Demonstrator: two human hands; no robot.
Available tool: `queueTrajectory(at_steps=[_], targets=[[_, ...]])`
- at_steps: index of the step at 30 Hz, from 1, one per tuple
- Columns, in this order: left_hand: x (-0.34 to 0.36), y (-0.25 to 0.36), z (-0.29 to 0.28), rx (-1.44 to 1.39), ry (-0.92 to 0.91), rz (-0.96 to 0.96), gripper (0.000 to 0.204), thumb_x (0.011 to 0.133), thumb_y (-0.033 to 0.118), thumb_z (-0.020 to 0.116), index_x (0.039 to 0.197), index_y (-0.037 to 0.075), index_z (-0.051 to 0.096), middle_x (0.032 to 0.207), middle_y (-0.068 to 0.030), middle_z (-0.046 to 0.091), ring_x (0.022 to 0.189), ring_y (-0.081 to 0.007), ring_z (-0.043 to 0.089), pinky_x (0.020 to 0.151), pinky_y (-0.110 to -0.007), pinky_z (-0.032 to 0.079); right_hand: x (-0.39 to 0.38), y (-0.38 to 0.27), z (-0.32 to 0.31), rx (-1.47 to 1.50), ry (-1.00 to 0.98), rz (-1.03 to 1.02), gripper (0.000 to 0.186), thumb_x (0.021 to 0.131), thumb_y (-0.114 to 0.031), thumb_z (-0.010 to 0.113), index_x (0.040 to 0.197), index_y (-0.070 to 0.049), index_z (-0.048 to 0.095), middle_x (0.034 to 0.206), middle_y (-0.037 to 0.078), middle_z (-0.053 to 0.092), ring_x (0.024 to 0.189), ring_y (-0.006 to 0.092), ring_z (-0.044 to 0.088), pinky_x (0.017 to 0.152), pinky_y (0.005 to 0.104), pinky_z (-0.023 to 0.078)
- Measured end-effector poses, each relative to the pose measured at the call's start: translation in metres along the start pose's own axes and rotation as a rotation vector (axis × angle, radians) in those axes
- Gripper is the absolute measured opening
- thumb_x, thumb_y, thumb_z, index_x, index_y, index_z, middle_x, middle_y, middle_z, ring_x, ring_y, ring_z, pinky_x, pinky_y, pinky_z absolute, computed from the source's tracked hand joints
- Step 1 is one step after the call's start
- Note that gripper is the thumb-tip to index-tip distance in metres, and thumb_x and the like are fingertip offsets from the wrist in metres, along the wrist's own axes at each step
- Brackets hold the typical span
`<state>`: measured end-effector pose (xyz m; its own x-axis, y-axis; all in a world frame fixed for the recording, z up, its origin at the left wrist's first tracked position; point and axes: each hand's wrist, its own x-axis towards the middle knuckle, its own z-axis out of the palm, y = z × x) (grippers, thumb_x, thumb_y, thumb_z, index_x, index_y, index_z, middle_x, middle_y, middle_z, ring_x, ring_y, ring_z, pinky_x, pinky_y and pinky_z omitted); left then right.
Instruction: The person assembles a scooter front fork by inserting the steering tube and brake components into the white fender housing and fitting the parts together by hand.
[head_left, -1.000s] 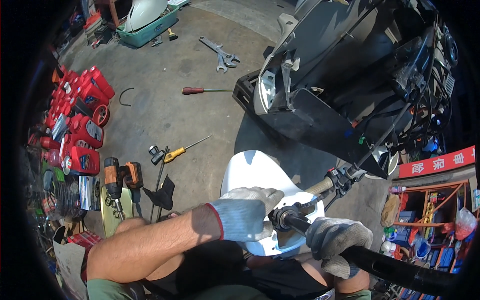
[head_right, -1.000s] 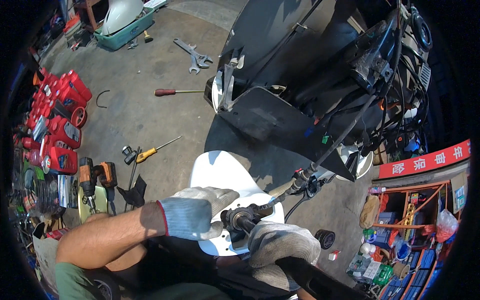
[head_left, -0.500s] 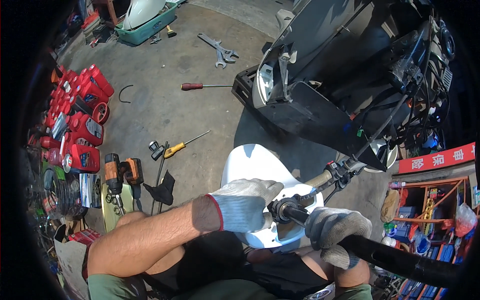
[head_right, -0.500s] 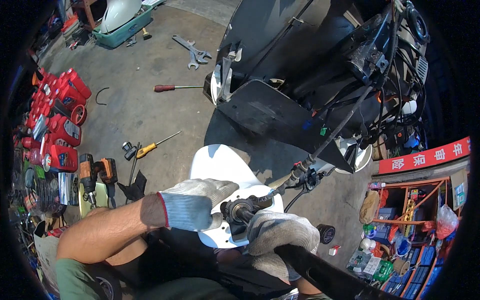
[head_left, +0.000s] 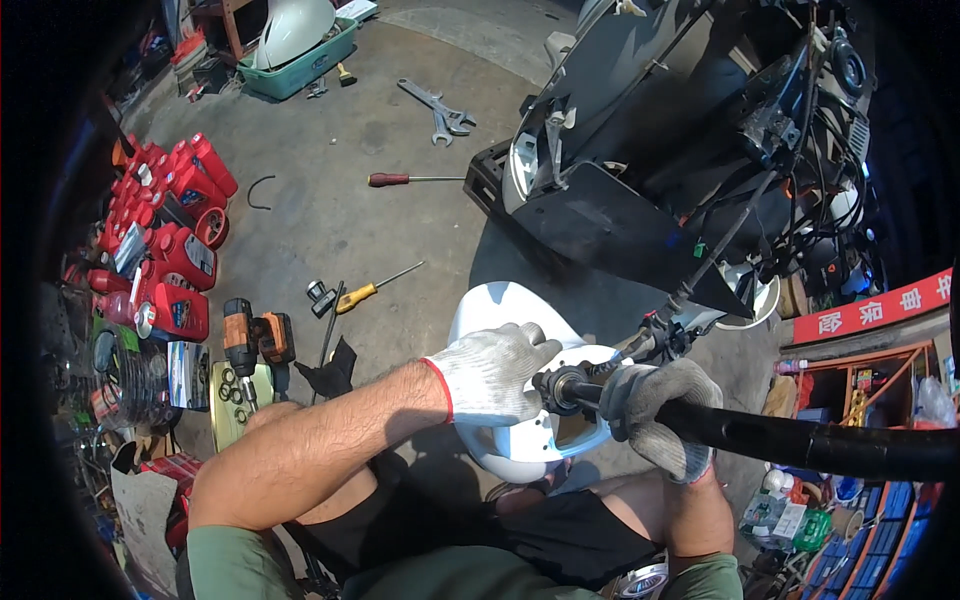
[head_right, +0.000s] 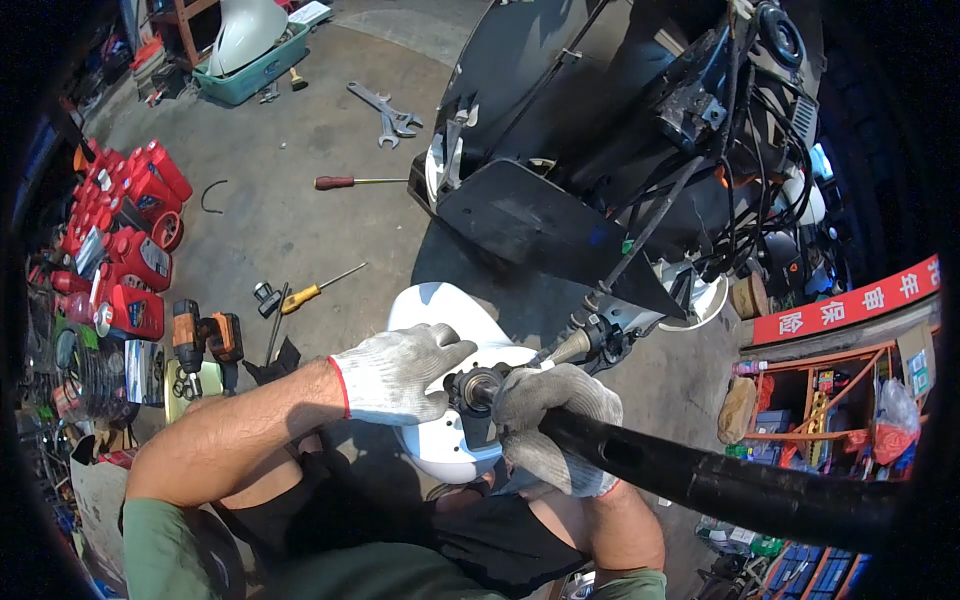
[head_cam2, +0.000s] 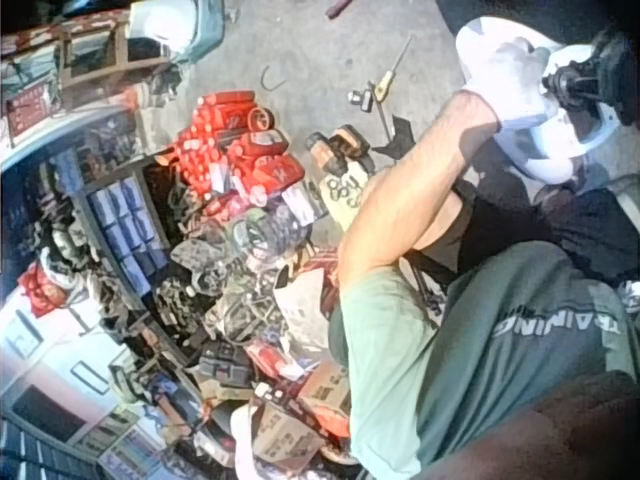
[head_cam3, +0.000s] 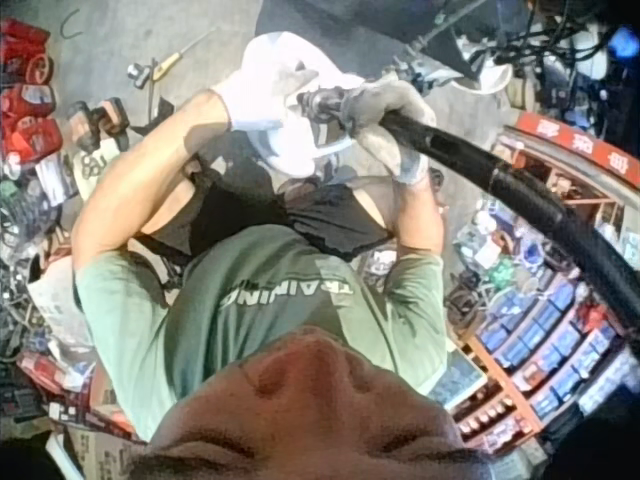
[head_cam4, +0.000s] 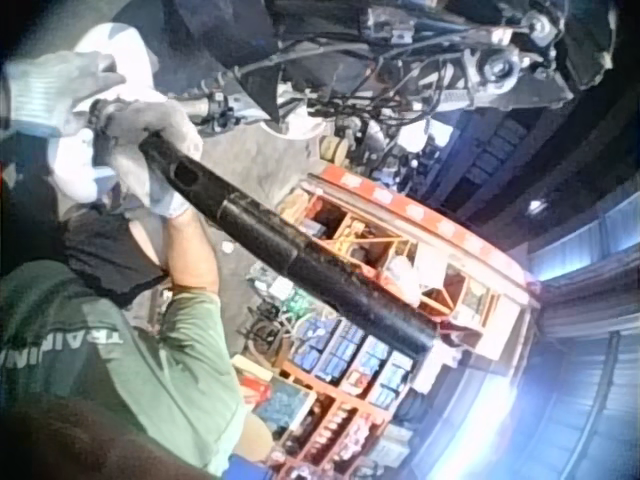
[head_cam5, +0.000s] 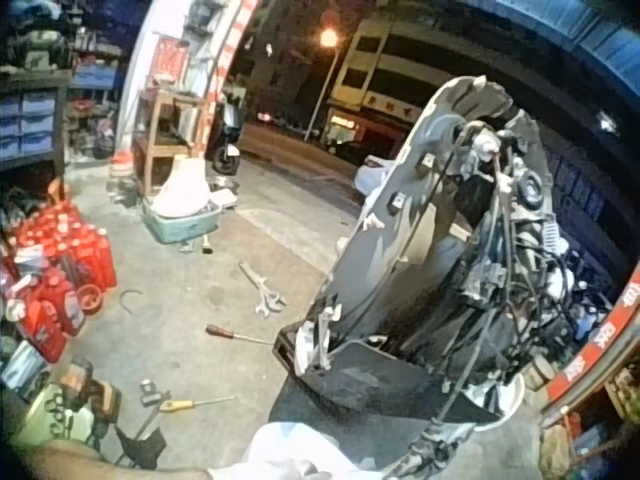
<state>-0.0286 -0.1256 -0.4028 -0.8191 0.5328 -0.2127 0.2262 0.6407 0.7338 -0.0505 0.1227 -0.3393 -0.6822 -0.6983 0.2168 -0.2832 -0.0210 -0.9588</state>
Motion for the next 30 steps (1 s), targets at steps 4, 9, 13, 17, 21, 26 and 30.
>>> queueTrajectory(at_steps=[4, 9, 13, 17, 21, 26, 30], targets=[[-0.004, 0.006, 0.000, 0.002, 0.007, -0.014, 0.071, 0.083, 0.023, 0.064, 0.148, 0.000, 0.048, 0.129, -0.0241, 0.058, 0.117, -0.0384, 0.062, 0.098, -0.047, 0.052, -0.002, 0.001, 0.003, 0.113, 0.046, 0.015, 0.034, 0.077, -0.007, 0.088, 0.104, -0.003, 0.067, 0.095, 0.010, 0.073, 0.091, 0.0205, 0.071, 0.086, 0.0373, 0.058], [-0.008, 0.001, 0.009, 0.001, 0.109, 0.036, 0.067, 0.085, 0.021, 0.064, 0.147, 0.004, 0.050, 0.129, -0.0215, 0.059, 0.116, -0.0380, 0.063, 0.097, -0.047, 0.053, 0.009, -0.004, 0.013, 0.079, 0.069, -0.059, 0.031, 0.083, -0.018, 0.088, 0.090, -0.005, 0.060, 0.076, 0.007, 0.065, 0.070, 0.0195, 0.064, 0.068, 0.0345, 0.054], [-0.008, 0.006, 0.007, 0.011, 0.108, 0.050, 0.063, 0.086, 0.024, 0.067, 0.145, 0.010, 0.053, 0.129, -0.0201, 0.060, 0.115, -0.0377, 0.063, 0.098, -0.047, 0.053, 0.011, -0.004, 0.012, 0.075, 0.071, -0.067, 0.032, 0.083, -0.018, 0.088, 0.092, -0.004, 0.060, 0.078, 0.006, 0.063, 0.070, 0.0190, 0.063, 0.067, 0.0342, 0.055], [-0.004, 0.001, 0.012, 0.036, 0.130, 0.078, 0.058, 0.086, 0.028, 0.067, 0.141, 0.012, 0.056, 0.128, -0.0179, 0.060, 0.117, -0.0369, 0.063, 0.099, -0.047, 0.053, 0.006, -0.001, 0.002, 0.021, 0.037, 0.003, 0.027, 0.082, -0.011, 0.084, 0.103, -0.004, 0.070, 0.104, 0.009, 0.071, 0.095, 0.0177, 0.070, 0.085, 0.0316, 0.056], [-0.005, 0.007, 0.010, 0.027, 0.116, 0.022, 0.055, 0.087, 0.029, 0.067, 0.138, 0.012, 0.057, 0.128, -0.0195, 0.061, 0.118, -0.0372, 0.063, 0.099, -0.047, 0.052, 0.009, -0.004, 0.005, -0.014, 0.018, -0.067, 0.029, 0.082, -0.004, 0.083, 0.107, -0.004, 0.069, 0.106, 0.008, 0.071, 0.097, 0.0164, 0.069, 0.087, 0.0309, 0.056], [-0.005, 0.015, 0.004, 0.044, 0.076, -0.053, 0.056, 0.088, 0.026, 0.065, 0.138, 0.004, 0.055, 0.124, -0.0227, 0.062, 0.116, -0.0377, 0.064, 0.098, -0.047, 0.052, 0.010, -0.009, 0.009, 0.134, 0.020, -0.034, 0.032, 0.084, -0.003, 0.082, 0.112, -0.004, 0.066, 0.107, 0.007, 0.070, 0.097, 0.0145, 0.068, 0.088, 0.0309, 0.056], [-0.010, 0.012, 0.009, 0.052, 0.177, 0.022, 0.052, 0.084, 0.012, 0.059, 0.135, 0.003, 0.056, 0.113, -0.0249, 0.066, 0.106, -0.0380, 0.068, 0.093, -0.047, 0.055, 0.014, -0.012, 0.007, -0.022, -0.001, -0.067, 0.029, 0.088, -0.007, 0.080, 0.112, -0.004, 0.065, 0.106, 0.005, 0.069, 0.096, 0.0121, 0.066, 0.087, 0.0296, 0.056]])
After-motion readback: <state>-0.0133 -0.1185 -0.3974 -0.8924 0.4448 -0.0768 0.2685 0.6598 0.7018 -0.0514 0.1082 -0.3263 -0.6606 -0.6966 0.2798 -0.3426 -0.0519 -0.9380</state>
